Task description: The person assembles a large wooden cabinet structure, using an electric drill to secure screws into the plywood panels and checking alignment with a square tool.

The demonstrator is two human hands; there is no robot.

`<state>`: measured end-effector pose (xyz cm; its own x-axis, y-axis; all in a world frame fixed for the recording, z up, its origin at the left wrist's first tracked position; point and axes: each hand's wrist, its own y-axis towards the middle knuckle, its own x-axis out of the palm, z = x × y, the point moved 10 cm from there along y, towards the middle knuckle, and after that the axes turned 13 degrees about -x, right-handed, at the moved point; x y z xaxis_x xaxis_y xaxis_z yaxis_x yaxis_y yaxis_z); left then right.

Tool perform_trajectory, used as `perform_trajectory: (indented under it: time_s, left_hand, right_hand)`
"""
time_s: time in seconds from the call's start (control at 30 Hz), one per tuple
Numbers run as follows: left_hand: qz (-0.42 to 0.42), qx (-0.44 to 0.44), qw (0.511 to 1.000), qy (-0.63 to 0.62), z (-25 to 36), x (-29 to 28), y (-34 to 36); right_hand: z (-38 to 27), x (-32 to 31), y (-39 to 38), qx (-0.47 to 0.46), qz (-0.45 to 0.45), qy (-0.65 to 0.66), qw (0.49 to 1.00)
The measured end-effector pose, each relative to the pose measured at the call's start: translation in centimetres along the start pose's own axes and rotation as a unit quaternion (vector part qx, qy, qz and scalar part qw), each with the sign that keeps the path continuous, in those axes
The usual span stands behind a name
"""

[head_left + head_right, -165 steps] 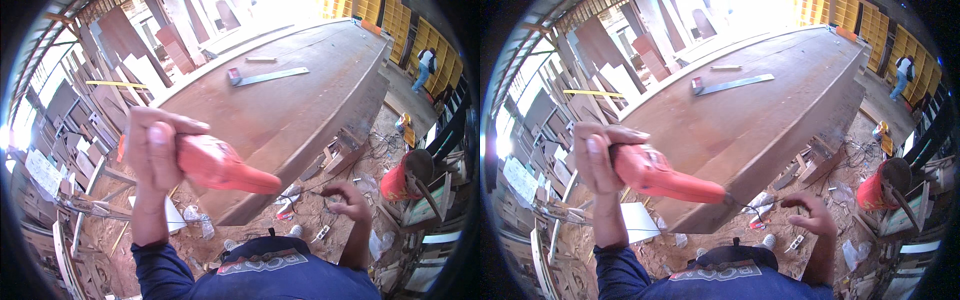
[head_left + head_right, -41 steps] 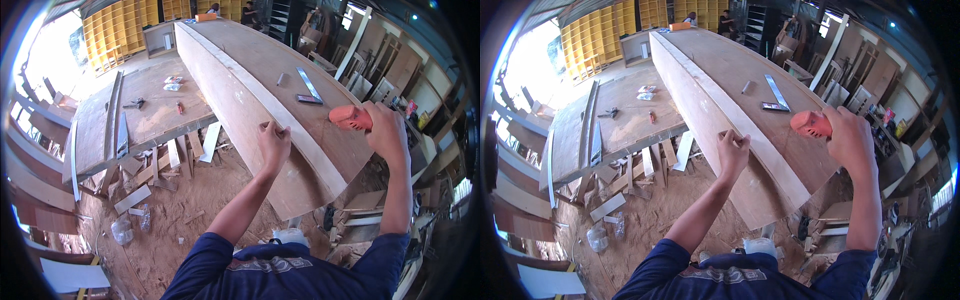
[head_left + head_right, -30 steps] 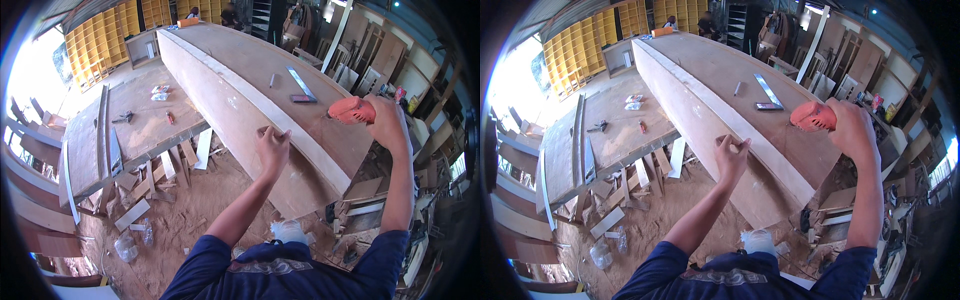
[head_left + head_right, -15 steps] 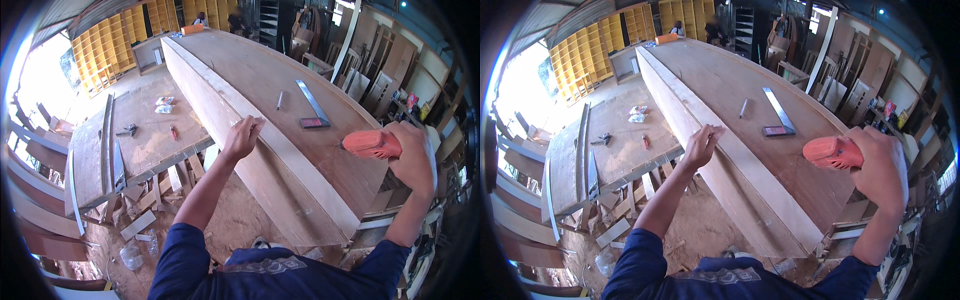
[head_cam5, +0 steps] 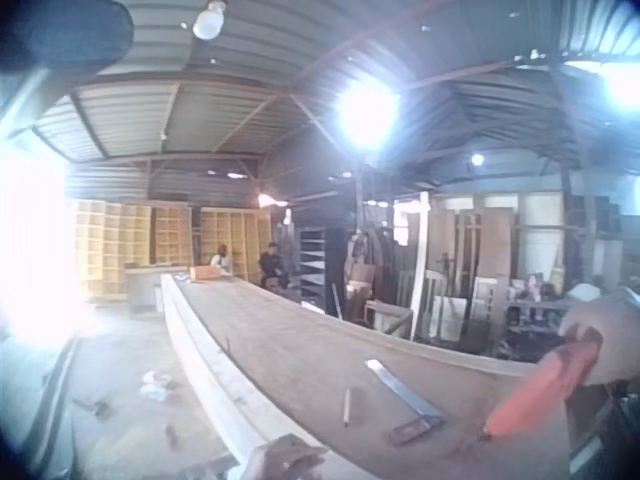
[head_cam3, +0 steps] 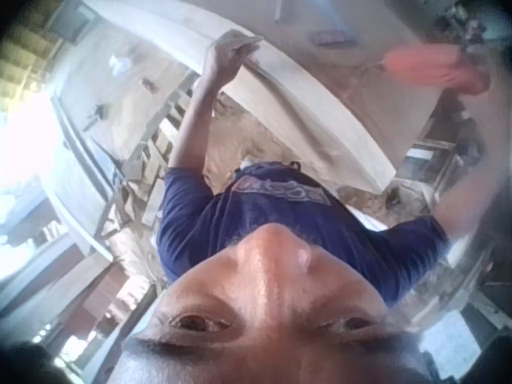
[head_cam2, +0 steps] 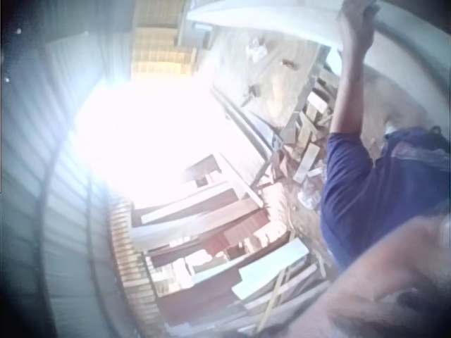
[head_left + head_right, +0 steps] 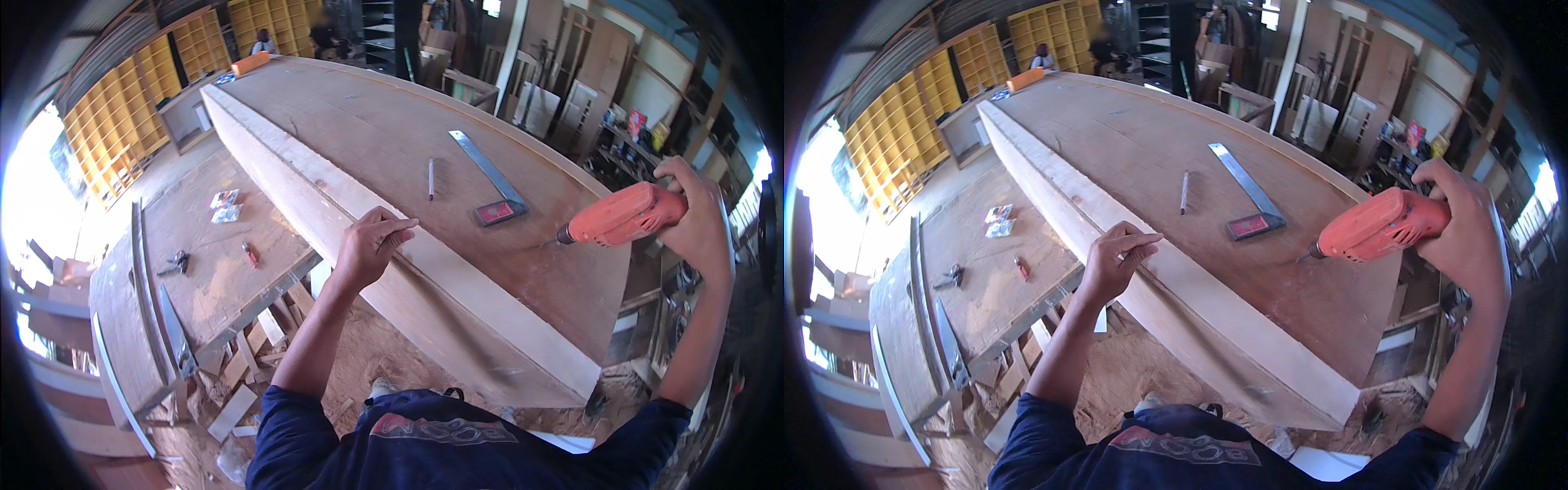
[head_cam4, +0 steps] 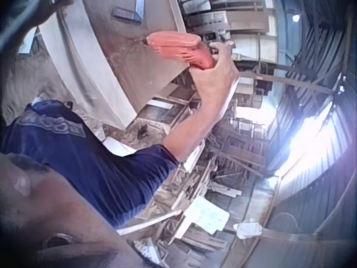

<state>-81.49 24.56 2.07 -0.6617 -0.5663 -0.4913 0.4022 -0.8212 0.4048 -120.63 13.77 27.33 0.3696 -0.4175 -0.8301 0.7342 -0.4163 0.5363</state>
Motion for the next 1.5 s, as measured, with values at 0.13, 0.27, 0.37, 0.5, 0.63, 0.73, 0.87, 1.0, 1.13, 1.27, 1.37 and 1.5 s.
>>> perform_trajectory:
  time_s: [0.13, 0.27, 0.37, 0.5, 0.63, 0.73, 0.87, 1.0, 1.13, 1.27, 1.37, 1.5]
  left_hand:
    - [-0.024, -0.013, 0.999, -0.044, -1.1, -0.3, 1.4]
    - [-0.046, -0.046, 0.988, -0.137, -2.1, -0.5, 2.0]
    - [-0.062, -0.106, 0.978, -0.168, -3.6, 0.0, 2.4]
    - [-0.093, -0.104, 0.974, -0.18, -3.7, 0.4, 2.8]
    - [-0.089, -0.045, 0.981, -0.166, -2.3, 0.4, 2.4]
    - [-0.106, -0.068, 0.98, -0.153, -2.6, 1.2, 1.7]
    - [-0.079, -0.05, 0.975, -0.199, -2.8, 0.3, 0.8]
    - [-0.084, -0.047, 0.974, -0.206, -3.1, 0.0, -0.1]
    - [-0.076, -0.014, 0.979, -0.189, -2.6, -0.1, -0.4]
    - [-0.055, 0.005, 0.986, -0.158, -2.5, -0.7, -0.6]
    - [-0.001, 0.026, 0.994, -0.102, -2.5, -2.0, -0.6]
    - [0.014, 0.109, 0.992, -0.068, -1.4, -2.0, -0.1]
  right_hand:
    - [0.0, 0.4, 1.0, 0.011, -0.025, -0.049, 0.998]
    - [-1.4, 0.7, 2.8, -0.049, -0.002, -0.096, 0.994]
    - [-1.6, 1.3, 3.8, -0.036, -0.055, -0.098, 0.993]
    - [-3.5, -0.6, 4.4, -0.037, -0.032, -0.098, 0.994]
    - [-6.0, -0.8, 6.5, -0.085, -0.003, 0.001, 0.996]
    - [-8.5, -0.4, 8.1, -0.174, 0.03, 0.037, 0.984]
    - [-9.0, 0.9, 10.3, -0.232, 0.073, 0.133, 0.961]
    - [-7.7, 2.1, 11.5, -0.218, 0.087, 0.162, 0.958]
    - [-8.0, 3.0, 12.2, -0.215, 0.105, 0.218, 0.946]
    - [-9.8, 3.5, 13.0, -0.218, 0.086, 0.221, 0.947]
    - [-11.5, 4.1, 13.5, -0.23, 0.037, 0.199, 0.952]
    - [-13.3, 4.7, 14.0, -0.253, 0.023, 0.134, 0.958]
